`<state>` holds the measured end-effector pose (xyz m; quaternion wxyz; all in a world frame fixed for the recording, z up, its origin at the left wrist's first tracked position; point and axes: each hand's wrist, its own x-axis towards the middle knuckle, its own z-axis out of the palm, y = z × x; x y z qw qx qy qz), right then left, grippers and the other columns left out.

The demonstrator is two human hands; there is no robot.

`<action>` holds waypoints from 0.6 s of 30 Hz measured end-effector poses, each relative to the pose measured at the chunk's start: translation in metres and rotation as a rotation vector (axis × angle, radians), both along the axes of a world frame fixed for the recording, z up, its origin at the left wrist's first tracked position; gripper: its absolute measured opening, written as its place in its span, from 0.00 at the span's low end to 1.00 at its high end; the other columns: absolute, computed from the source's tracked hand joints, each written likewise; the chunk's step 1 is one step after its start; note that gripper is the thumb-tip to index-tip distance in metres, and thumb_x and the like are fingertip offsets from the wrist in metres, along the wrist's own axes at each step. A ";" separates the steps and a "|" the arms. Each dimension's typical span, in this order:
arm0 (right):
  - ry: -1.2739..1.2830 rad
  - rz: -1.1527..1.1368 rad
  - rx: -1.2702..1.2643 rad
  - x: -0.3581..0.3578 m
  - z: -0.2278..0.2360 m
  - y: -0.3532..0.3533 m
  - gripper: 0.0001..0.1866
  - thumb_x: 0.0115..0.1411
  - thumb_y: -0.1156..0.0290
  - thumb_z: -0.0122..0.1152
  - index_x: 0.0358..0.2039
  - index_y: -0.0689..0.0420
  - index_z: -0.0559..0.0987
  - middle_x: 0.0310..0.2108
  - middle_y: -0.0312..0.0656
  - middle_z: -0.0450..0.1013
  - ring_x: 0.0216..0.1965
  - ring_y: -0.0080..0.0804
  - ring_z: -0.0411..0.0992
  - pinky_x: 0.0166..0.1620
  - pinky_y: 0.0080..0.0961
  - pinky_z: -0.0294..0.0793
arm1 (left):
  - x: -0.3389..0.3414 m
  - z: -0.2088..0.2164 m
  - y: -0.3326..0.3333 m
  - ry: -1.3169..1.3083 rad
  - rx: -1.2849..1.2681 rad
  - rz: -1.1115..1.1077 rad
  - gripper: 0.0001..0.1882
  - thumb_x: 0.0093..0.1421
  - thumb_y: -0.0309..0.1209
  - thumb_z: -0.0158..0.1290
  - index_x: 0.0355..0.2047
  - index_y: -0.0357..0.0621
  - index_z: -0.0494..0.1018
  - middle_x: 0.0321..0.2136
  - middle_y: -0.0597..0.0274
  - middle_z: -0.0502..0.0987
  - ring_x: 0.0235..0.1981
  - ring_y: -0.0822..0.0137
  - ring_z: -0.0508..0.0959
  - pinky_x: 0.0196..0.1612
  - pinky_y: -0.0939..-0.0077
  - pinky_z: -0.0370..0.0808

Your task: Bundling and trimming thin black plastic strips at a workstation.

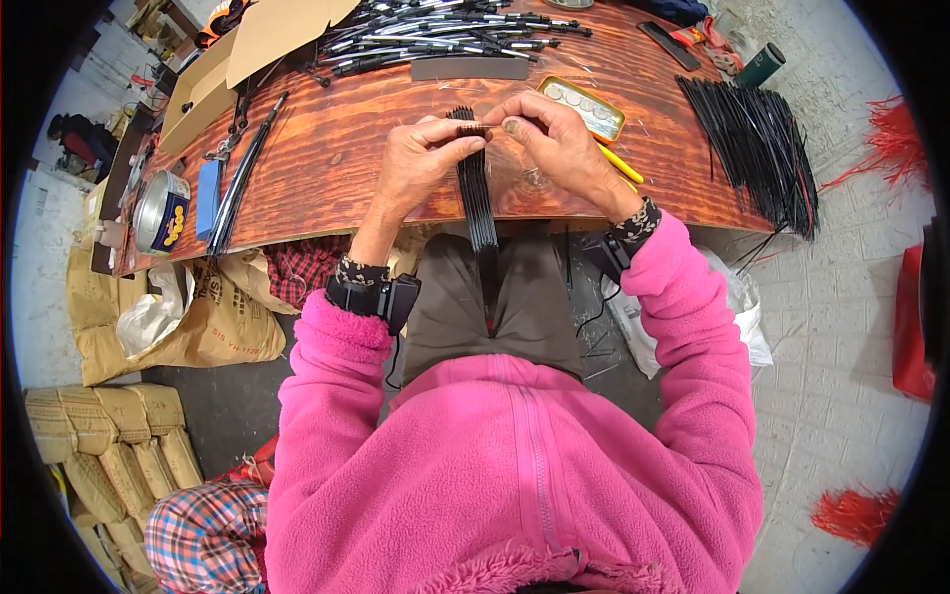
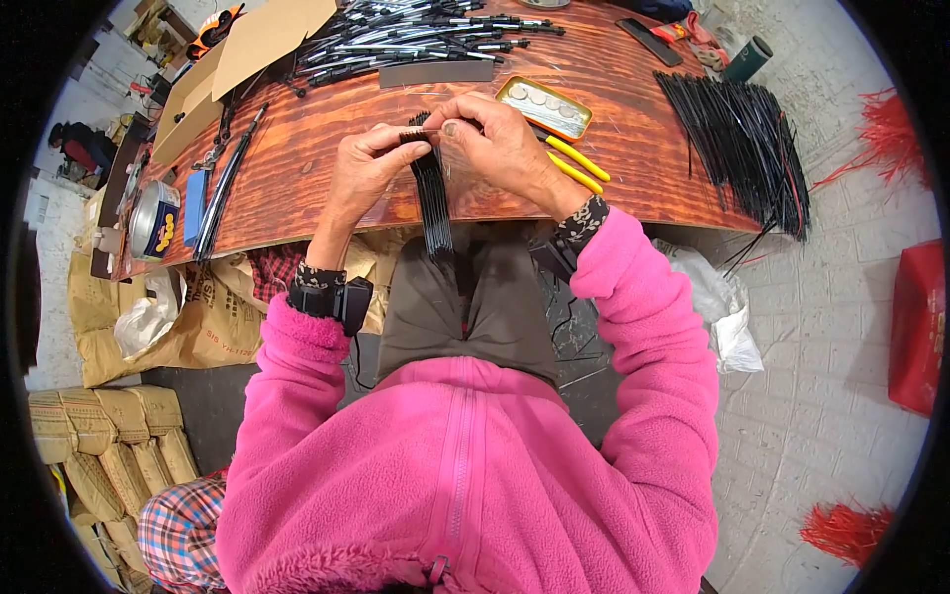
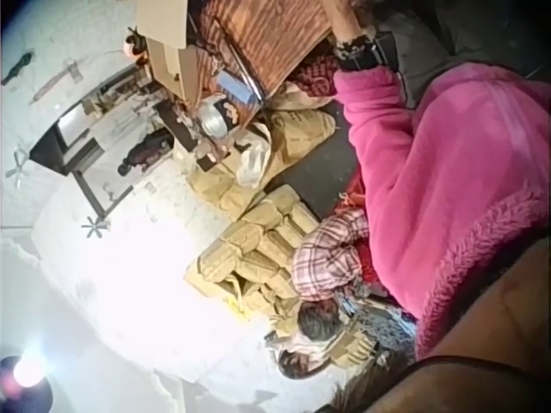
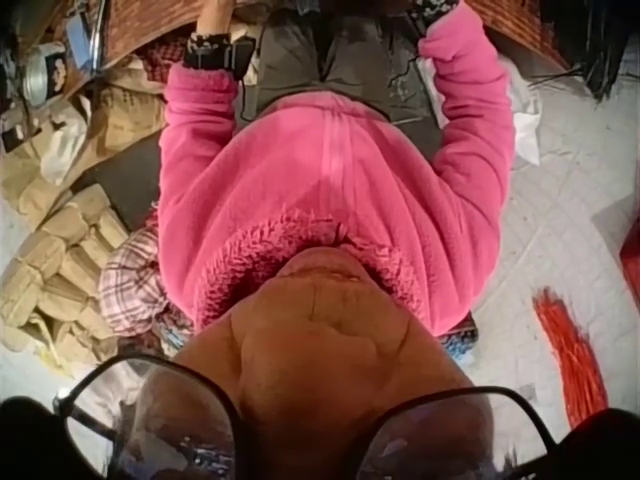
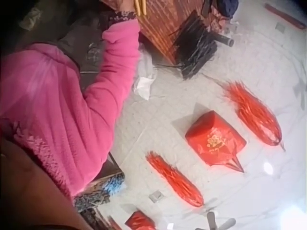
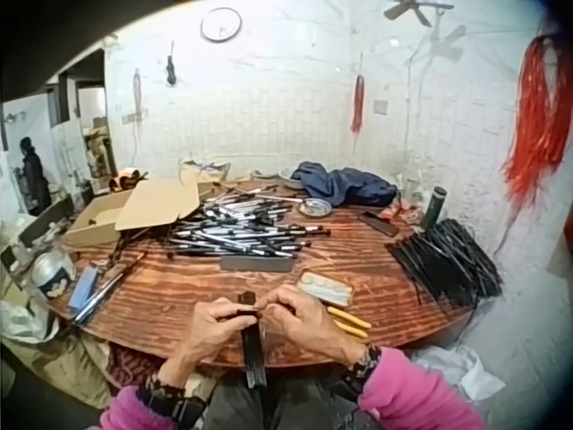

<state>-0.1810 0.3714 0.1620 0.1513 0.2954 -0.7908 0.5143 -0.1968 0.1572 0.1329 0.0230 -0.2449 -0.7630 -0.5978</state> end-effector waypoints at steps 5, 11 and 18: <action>0.227 -0.106 0.175 0.004 0.005 -0.002 0.07 0.61 0.82 0.56 0.38 0.61 0.79 0.35 0.43 0.74 0.39 0.36 0.76 0.42 0.28 0.75 | 0.001 0.004 0.002 0.004 0.010 0.012 0.11 0.60 0.27 0.62 0.43 0.39 0.83 0.32 0.67 0.81 0.34 0.78 0.77 0.40 0.82 0.74; 0.215 -0.113 0.146 0.000 -0.001 -0.005 0.07 0.62 0.81 0.55 0.39 0.62 0.79 0.35 0.43 0.74 0.39 0.36 0.76 0.43 0.28 0.74 | 0.001 0.004 0.002 0.015 -0.012 0.026 0.11 0.60 0.27 0.62 0.43 0.38 0.83 0.32 0.68 0.80 0.34 0.78 0.76 0.39 0.82 0.73; 0.225 0.019 0.127 -0.007 0.002 -0.005 0.08 0.61 0.78 0.58 0.41 0.61 0.79 0.34 0.44 0.74 0.36 0.37 0.75 0.41 0.30 0.74 | -0.003 0.003 0.000 0.029 -0.100 -0.028 0.09 0.61 0.27 0.61 0.39 0.36 0.82 0.32 0.68 0.79 0.35 0.79 0.75 0.40 0.83 0.72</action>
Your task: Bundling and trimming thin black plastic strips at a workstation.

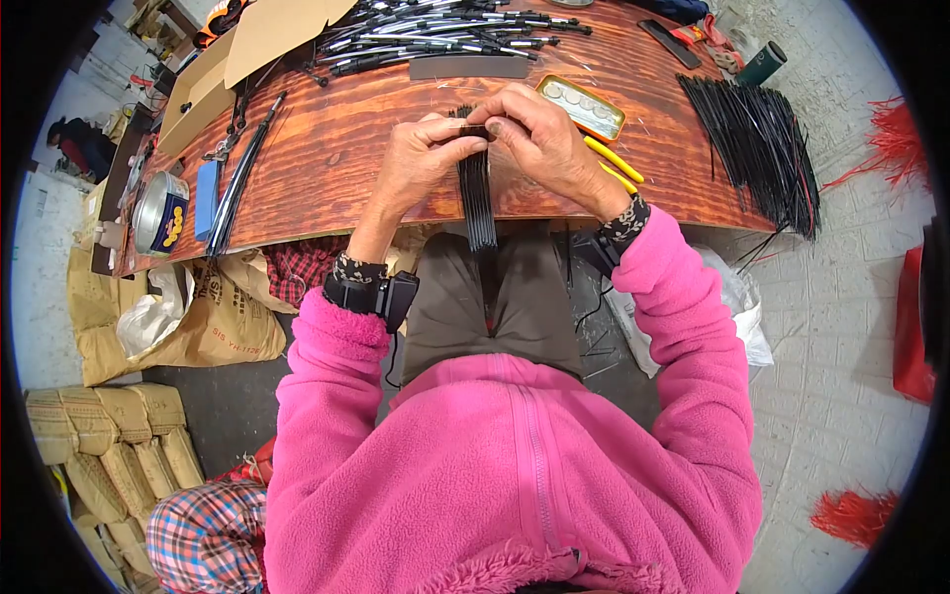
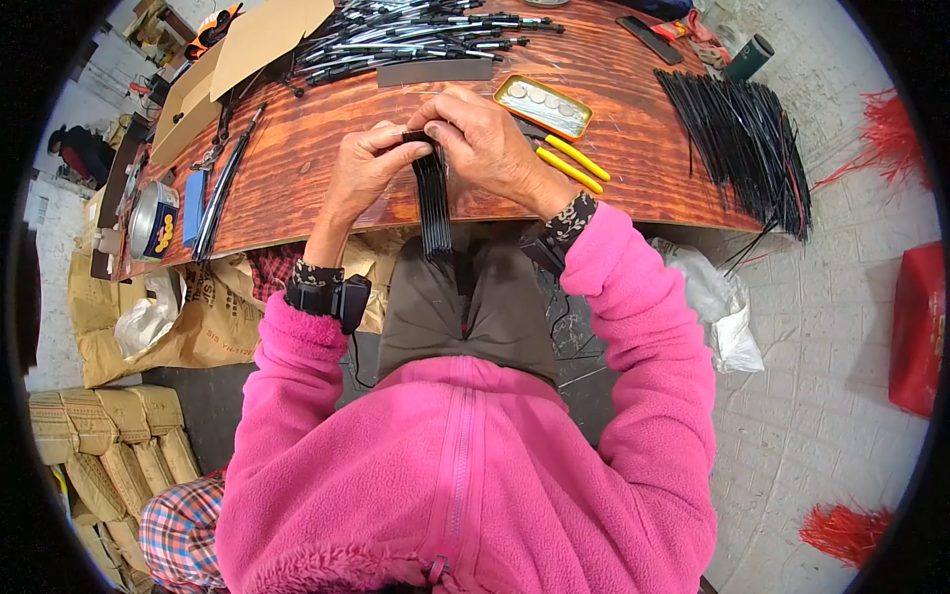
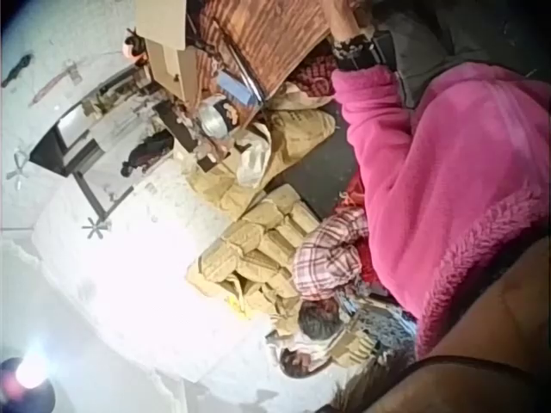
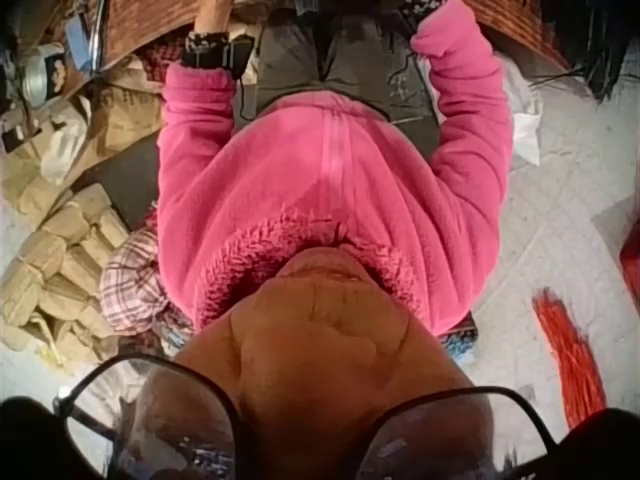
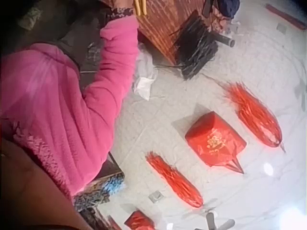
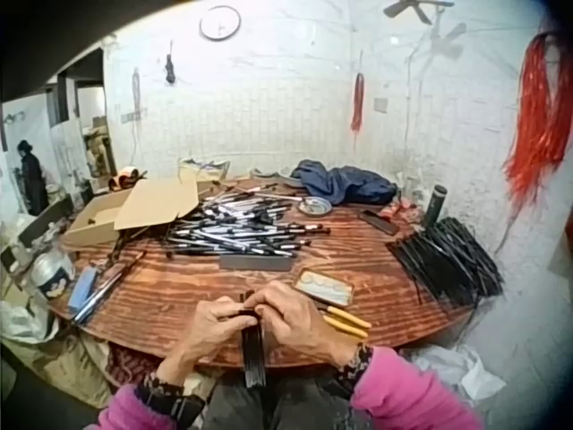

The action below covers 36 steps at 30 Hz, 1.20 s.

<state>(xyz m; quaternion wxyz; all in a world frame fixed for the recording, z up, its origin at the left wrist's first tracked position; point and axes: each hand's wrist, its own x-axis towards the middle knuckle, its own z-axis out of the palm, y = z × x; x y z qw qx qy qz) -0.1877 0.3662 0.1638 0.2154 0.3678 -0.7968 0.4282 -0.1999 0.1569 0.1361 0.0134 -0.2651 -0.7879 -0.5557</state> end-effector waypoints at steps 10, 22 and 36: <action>0.079 -0.057 0.018 -0.012 -0.005 -0.009 0.07 0.59 0.74 0.62 0.39 0.59 0.81 0.29 0.42 0.72 0.33 0.37 0.73 0.38 0.29 0.72 | -0.008 -0.062 0.011 -0.124 0.125 -0.133 0.11 0.69 0.31 0.53 0.46 0.37 0.78 0.33 0.68 0.78 0.36 0.76 0.73 0.41 0.77 0.73; 0.001 -0.116 0.007 -0.015 0.001 -0.001 0.09 0.61 0.69 0.59 0.37 0.59 0.81 0.31 0.46 0.74 0.33 0.43 0.74 0.37 0.34 0.72 | -0.029 -0.046 0.006 -0.130 -0.161 -0.392 0.14 0.71 0.32 0.48 0.48 0.34 0.75 0.40 0.65 0.80 0.43 0.73 0.77 0.50 0.74 0.74; 0.229 -0.294 -0.106 -0.005 -0.001 0.007 0.10 0.64 0.70 0.56 0.41 0.62 0.79 0.35 0.50 0.73 0.37 0.45 0.73 0.40 0.37 0.72 | -0.045 -0.050 0.004 -0.433 0.109 -0.556 0.13 0.69 0.37 0.52 0.46 0.41 0.75 0.48 0.57 0.79 0.52 0.65 0.77 0.60 0.68 0.71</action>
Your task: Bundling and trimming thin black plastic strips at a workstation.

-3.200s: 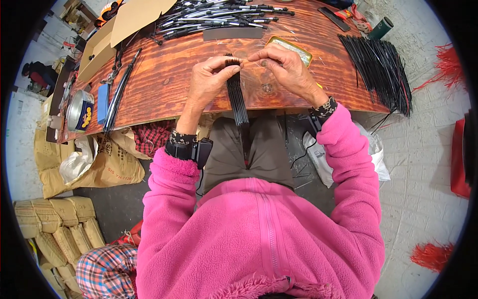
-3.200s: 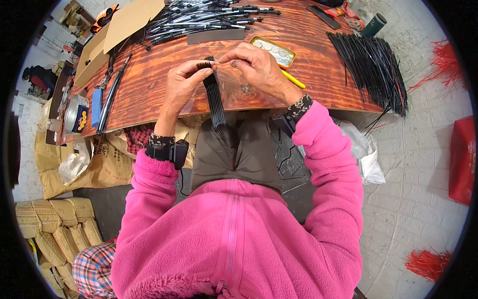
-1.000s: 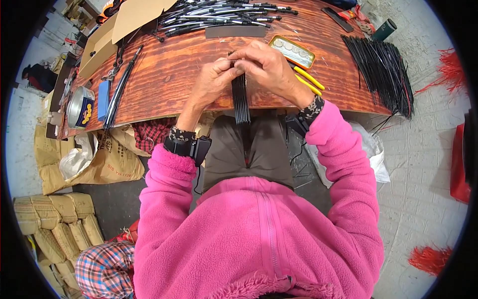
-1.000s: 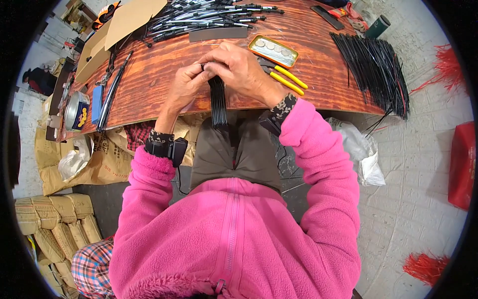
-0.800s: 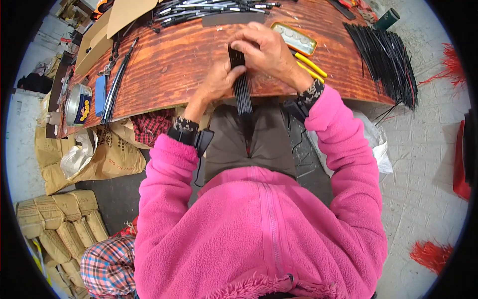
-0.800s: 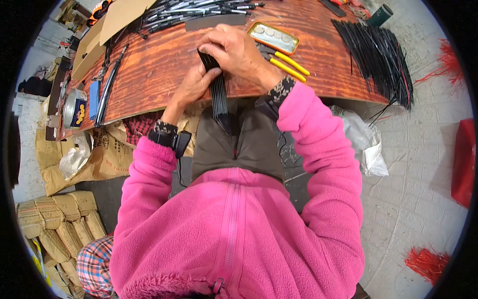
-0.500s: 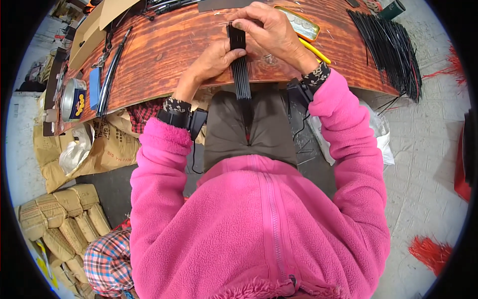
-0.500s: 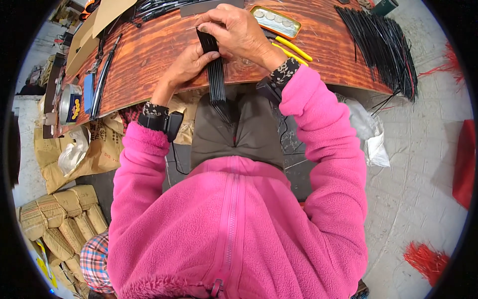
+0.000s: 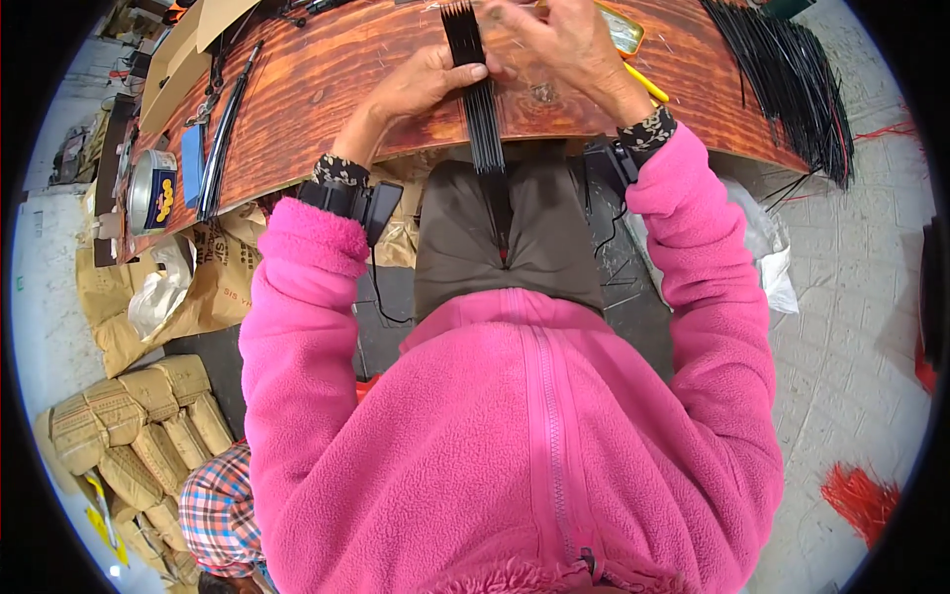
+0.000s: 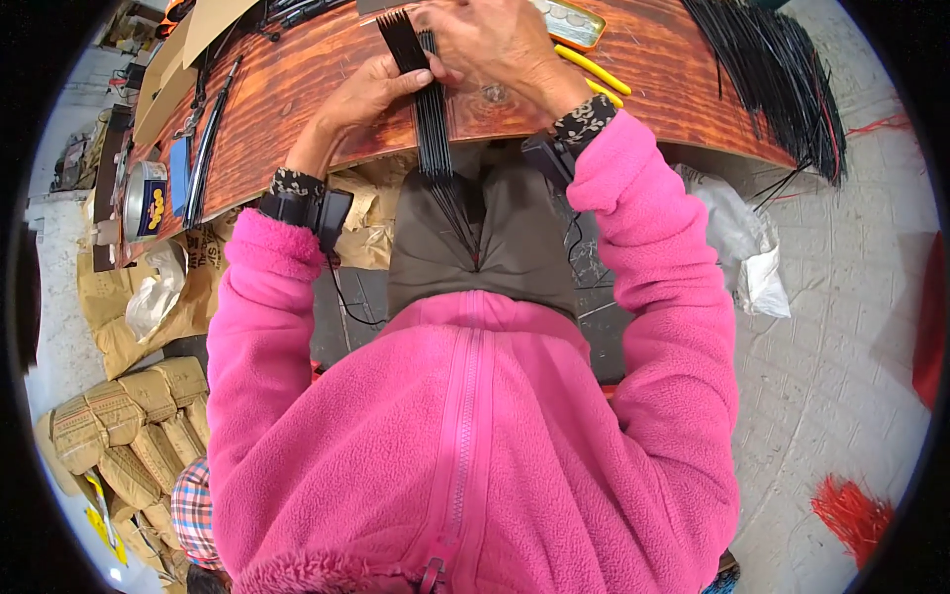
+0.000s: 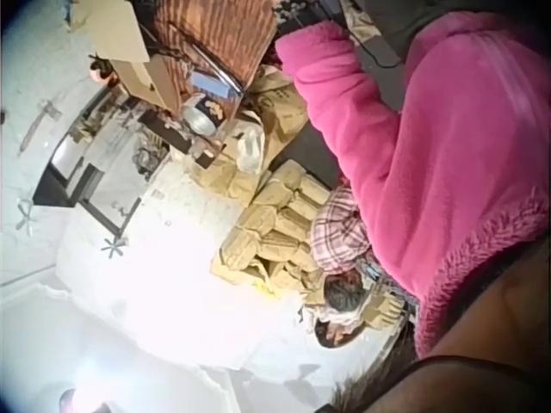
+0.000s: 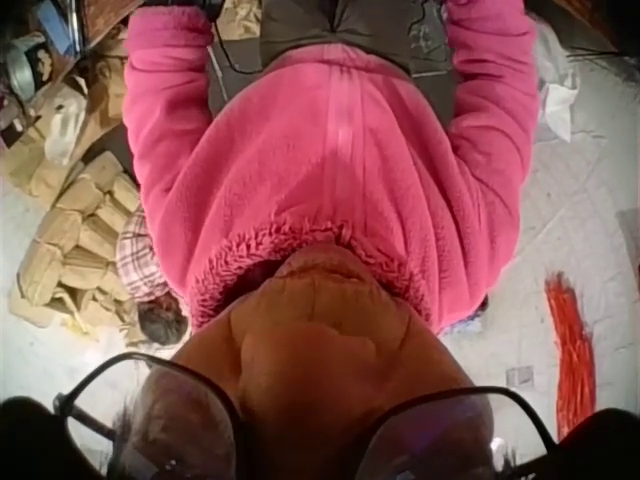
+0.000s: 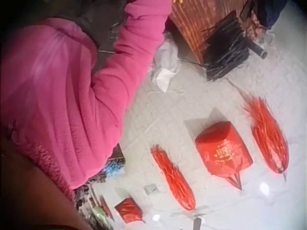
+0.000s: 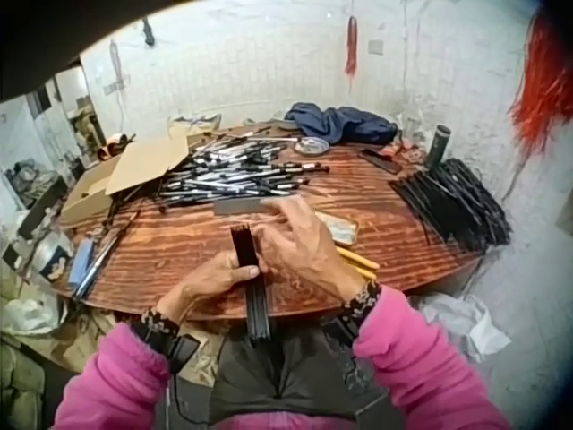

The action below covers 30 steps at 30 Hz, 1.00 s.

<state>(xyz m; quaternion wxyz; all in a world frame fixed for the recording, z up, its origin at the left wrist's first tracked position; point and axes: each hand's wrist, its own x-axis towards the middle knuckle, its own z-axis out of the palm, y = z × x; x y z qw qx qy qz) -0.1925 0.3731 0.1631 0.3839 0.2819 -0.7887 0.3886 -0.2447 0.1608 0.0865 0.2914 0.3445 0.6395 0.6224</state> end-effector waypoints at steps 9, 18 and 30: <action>-0.446 0.050 -0.131 0.059 -0.064 0.015 0.08 0.62 0.74 0.59 0.39 0.62 0.81 0.30 0.42 0.76 0.32 0.29 0.75 0.36 0.24 0.73 | -0.001 0.008 0.000 -0.038 -0.017 -0.021 0.14 0.68 0.38 0.53 0.46 0.42 0.74 0.50 0.55 0.79 0.55 0.63 0.76 0.62 0.66 0.69; -0.783 0.192 0.047 0.123 -0.107 0.006 0.14 0.61 0.68 0.62 0.44 0.62 0.80 0.33 0.44 0.77 0.33 0.31 0.76 0.38 0.29 0.75 | 0.017 0.014 0.003 0.046 -0.030 0.094 0.14 0.69 0.35 0.51 0.48 0.37 0.75 0.48 0.57 0.79 0.53 0.66 0.77 0.61 0.68 0.71; -0.802 0.182 0.263 0.109 -0.088 0.001 0.15 0.58 0.63 0.65 0.41 0.60 0.79 0.35 0.49 0.76 0.38 0.47 0.77 0.41 0.35 0.75 | 0.001 0.006 0.000 0.049 -0.038 0.031 0.14 0.69 0.38 0.52 0.48 0.42 0.73 0.50 0.56 0.78 0.55 0.64 0.76 0.62 0.67 0.69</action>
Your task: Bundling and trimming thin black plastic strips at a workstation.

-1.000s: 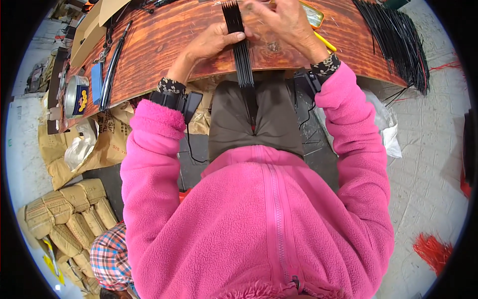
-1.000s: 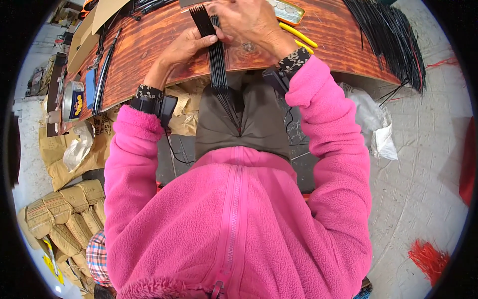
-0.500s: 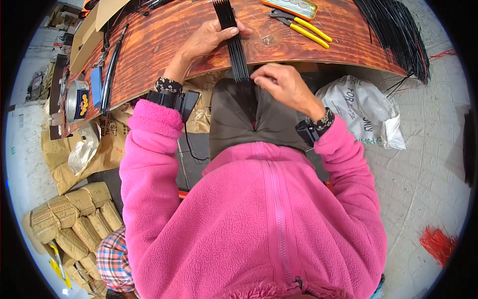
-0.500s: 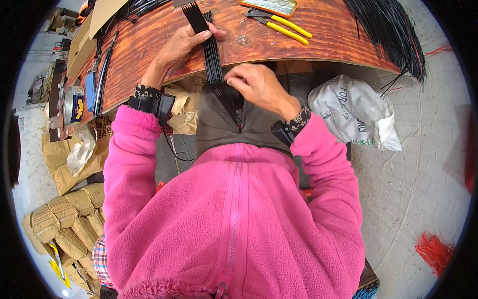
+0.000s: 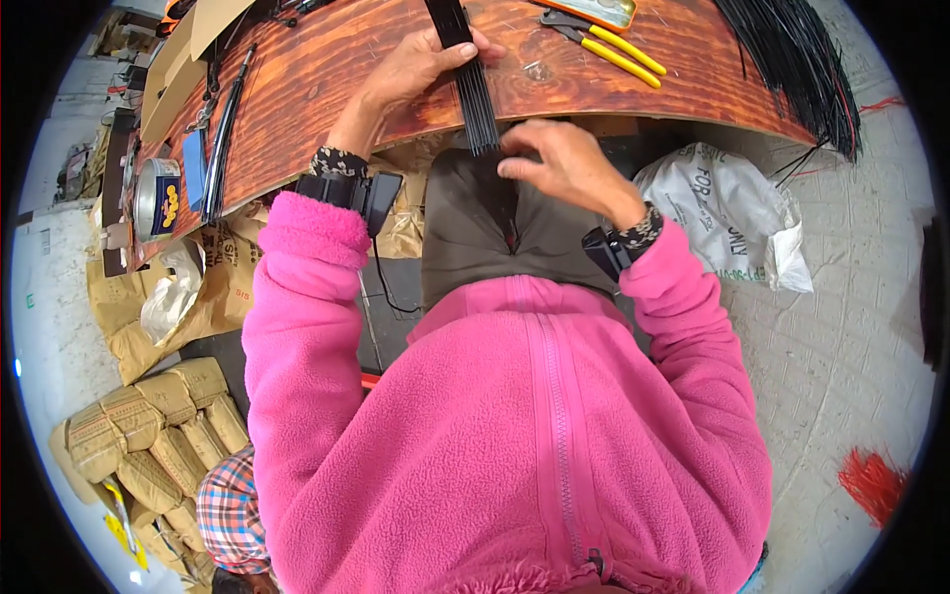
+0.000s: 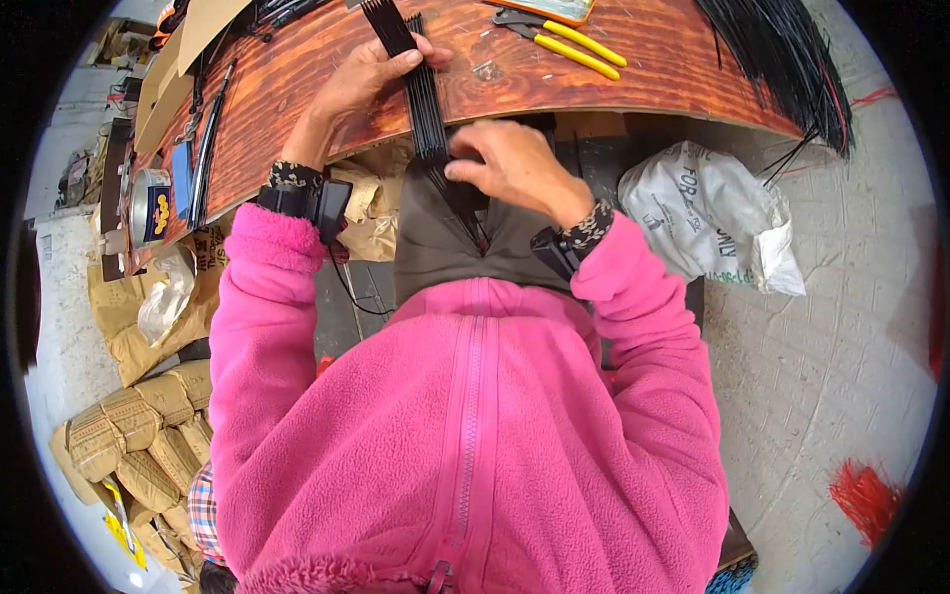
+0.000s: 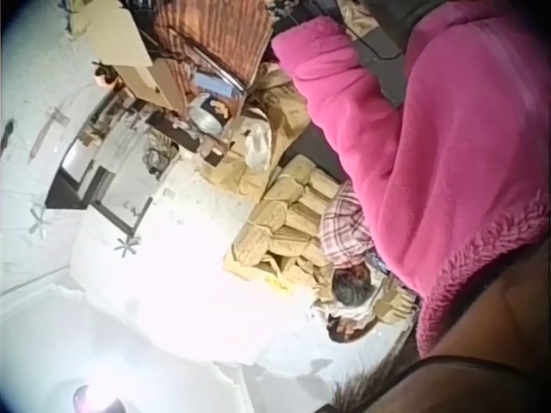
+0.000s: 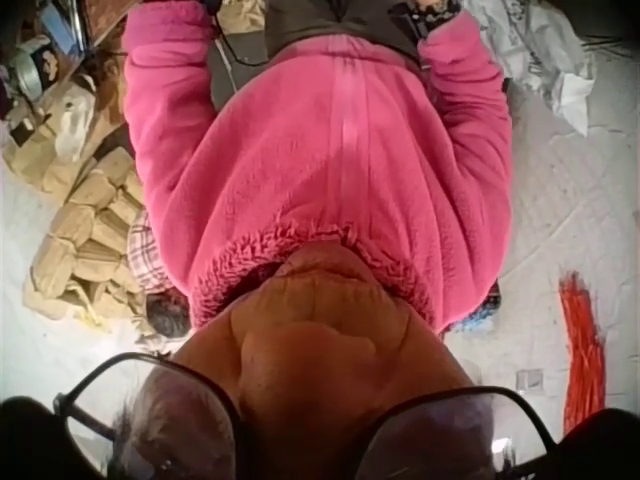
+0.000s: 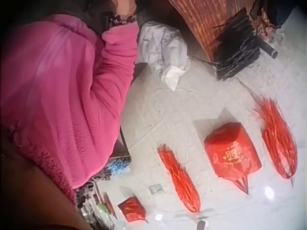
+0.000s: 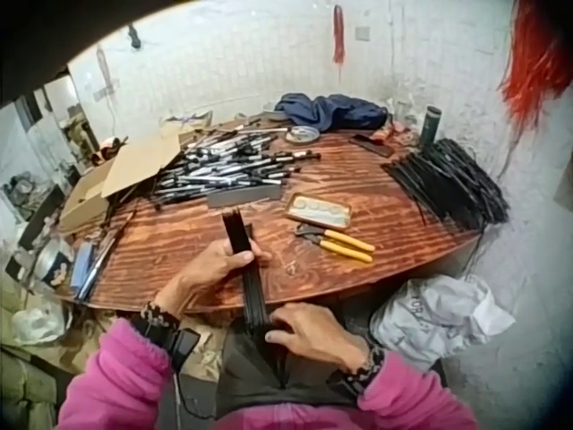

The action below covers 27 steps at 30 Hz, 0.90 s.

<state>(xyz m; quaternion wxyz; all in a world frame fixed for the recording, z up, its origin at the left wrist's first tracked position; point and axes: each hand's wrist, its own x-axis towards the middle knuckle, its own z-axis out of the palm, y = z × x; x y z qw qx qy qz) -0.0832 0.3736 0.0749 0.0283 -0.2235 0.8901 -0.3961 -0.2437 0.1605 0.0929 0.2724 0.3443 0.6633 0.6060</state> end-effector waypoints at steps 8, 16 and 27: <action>0.338 -0.222 -0.099 0.017 0.025 -0.044 0.12 0.59 0.66 0.64 0.40 0.58 0.80 0.32 0.46 0.75 0.34 0.42 0.77 0.37 0.34 0.76 | -0.009 0.000 0.002 -0.139 -0.053 0.011 0.14 0.68 0.37 0.53 0.48 0.42 0.72 0.50 0.55 0.78 0.55 0.63 0.76 0.62 0.68 0.70; 0.118 -0.159 -0.348 0.003 0.043 -0.078 0.15 0.59 0.73 0.59 0.46 0.63 0.76 0.33 0.47 0.76 0.32 0.34 0.78 0.37 0.31 0.76 | 0.000 0.008 0.003 -0.264 -0.024 0.047 0.14 0.67 0.36 0.55 0.48 0.42 0.72 0.50 0.54 0.78 0.55 0.63 0.76 0.62 0.68 0.70; -0.409 -0.272 -0.694 -0.037 -0.008 -0.154 0.24 0.60 0.75 0.53 0.54 0.73 0.64 0.42 0.49 0.76 0.44 0.35 0.76 0.48 0.28 0.75 | -0.005 0.002 0.004 -0.214 0.003 -0.001 0.13 0.67 0.35 0.55 0.47 0.42 0.73 0.49 0.54 0.79 0.54 0.62 0.77 0.63 0.67 0.69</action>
